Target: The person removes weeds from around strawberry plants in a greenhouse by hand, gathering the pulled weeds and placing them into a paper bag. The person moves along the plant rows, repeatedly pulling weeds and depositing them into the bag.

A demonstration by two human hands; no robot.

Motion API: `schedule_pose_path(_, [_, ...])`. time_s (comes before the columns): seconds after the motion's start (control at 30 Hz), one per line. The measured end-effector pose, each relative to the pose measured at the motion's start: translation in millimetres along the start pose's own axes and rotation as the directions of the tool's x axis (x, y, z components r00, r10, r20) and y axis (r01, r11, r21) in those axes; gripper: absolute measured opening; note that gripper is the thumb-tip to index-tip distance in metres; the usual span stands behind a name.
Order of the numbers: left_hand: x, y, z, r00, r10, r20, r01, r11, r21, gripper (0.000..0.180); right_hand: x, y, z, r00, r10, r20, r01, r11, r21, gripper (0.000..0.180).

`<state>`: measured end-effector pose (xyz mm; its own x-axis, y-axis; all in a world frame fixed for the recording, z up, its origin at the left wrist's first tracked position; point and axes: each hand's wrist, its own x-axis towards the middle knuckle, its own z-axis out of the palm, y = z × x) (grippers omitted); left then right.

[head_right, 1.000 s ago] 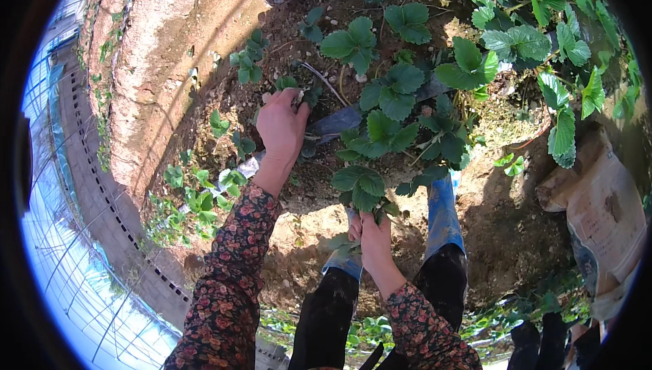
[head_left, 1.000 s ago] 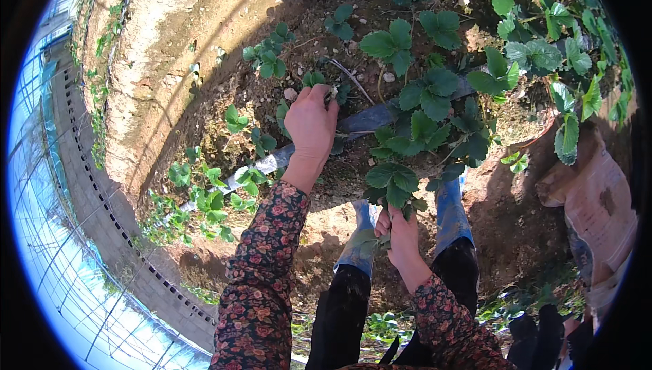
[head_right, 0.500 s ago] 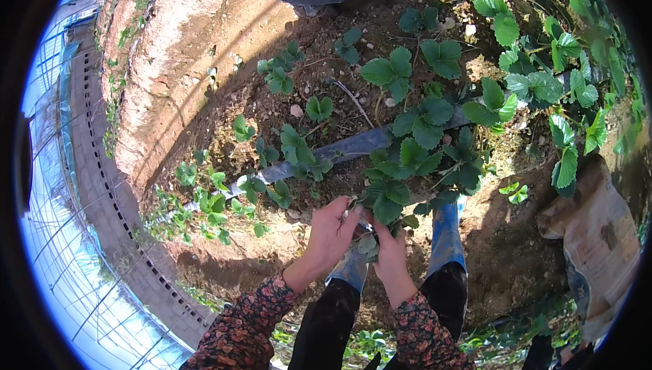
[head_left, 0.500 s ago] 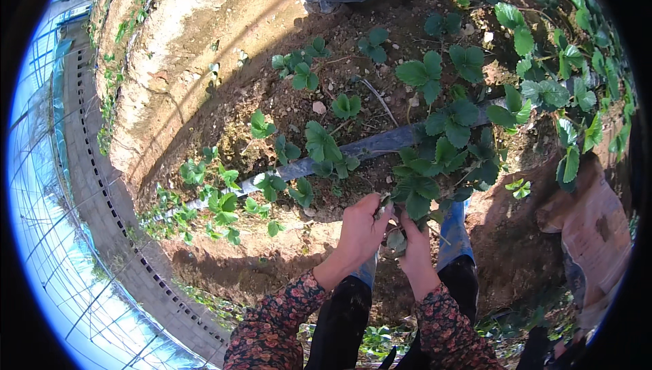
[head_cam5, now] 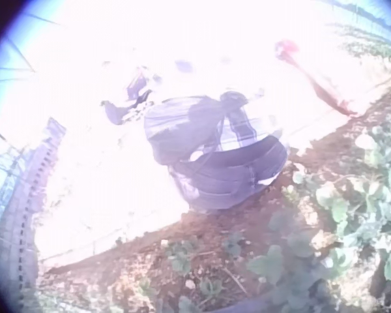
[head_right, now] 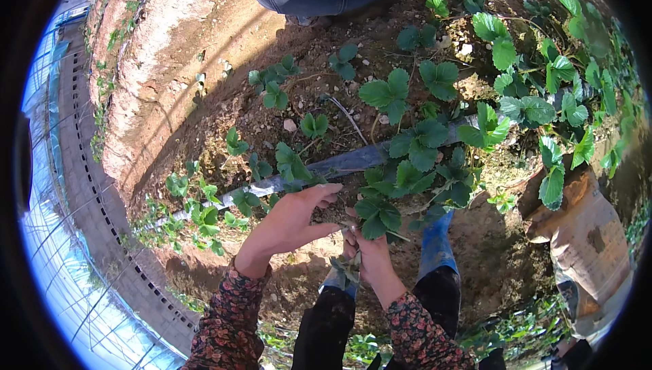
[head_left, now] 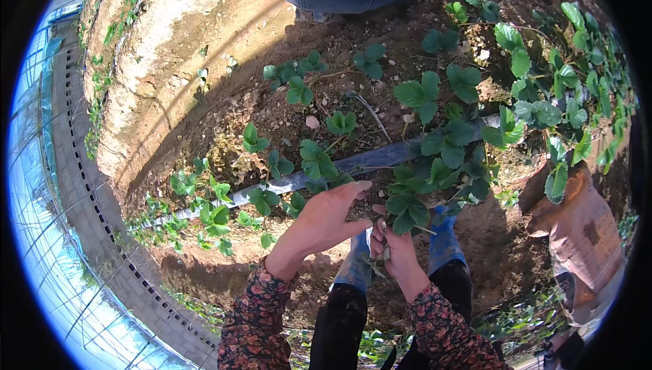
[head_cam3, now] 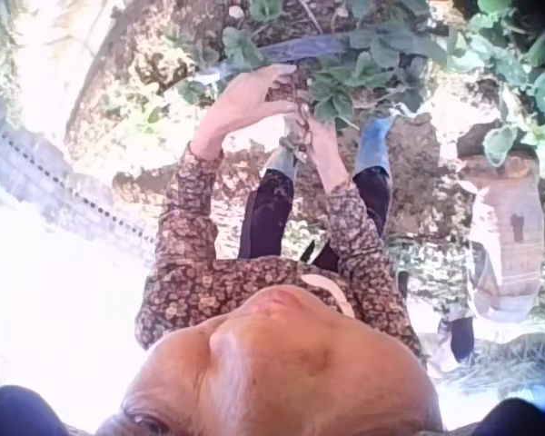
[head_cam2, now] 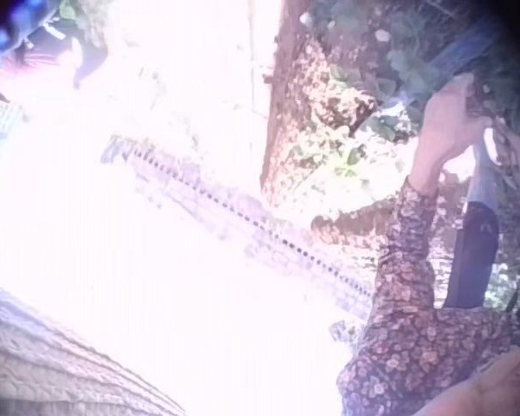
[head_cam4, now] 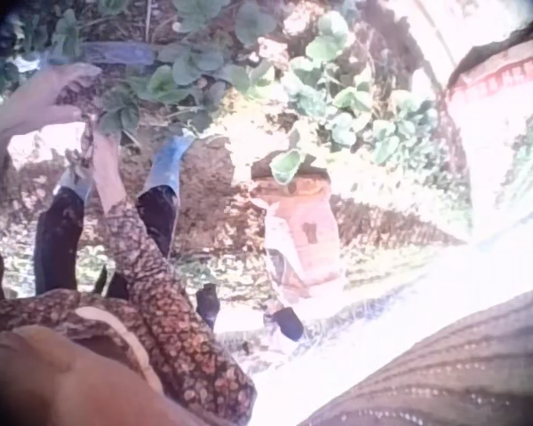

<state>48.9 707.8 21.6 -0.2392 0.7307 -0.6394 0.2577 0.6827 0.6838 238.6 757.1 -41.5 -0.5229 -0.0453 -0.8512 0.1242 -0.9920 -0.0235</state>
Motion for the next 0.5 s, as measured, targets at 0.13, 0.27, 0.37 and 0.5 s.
schedule_pose_path(0.13, [90,-26,-57,0.652,0.268,-0.709,0.058,0.915,0.400,0.022,-3,-1,11,1.000,0.004,0.004,-0.004,0.997,-0.083,0.020])
schedule_pose_path(0.27, [145,-69,-66,0.707,0.386,-0.593,0.249,0.649,0.719,0.018,-1,-3,13,1.000,0.007,0.005,-0.007,0.990,-0.139,0.020])
schedule_pose_path(0.37, [146,-72,-53,0.731,0.343,-0.589,0.255,0.663,0.704,0.019,-1,-6,12,0.997,-0.055,0.055,0.059,0.995,-0.081,0.022])
schedule_pose_path(0.5, [137,-73,-51,0.769,0.356,-0.531,0.192,0.664,0.723,0.020,0,-6,19,1.000,-0.015,0.023,0.015,1.000,0.004,0.027])
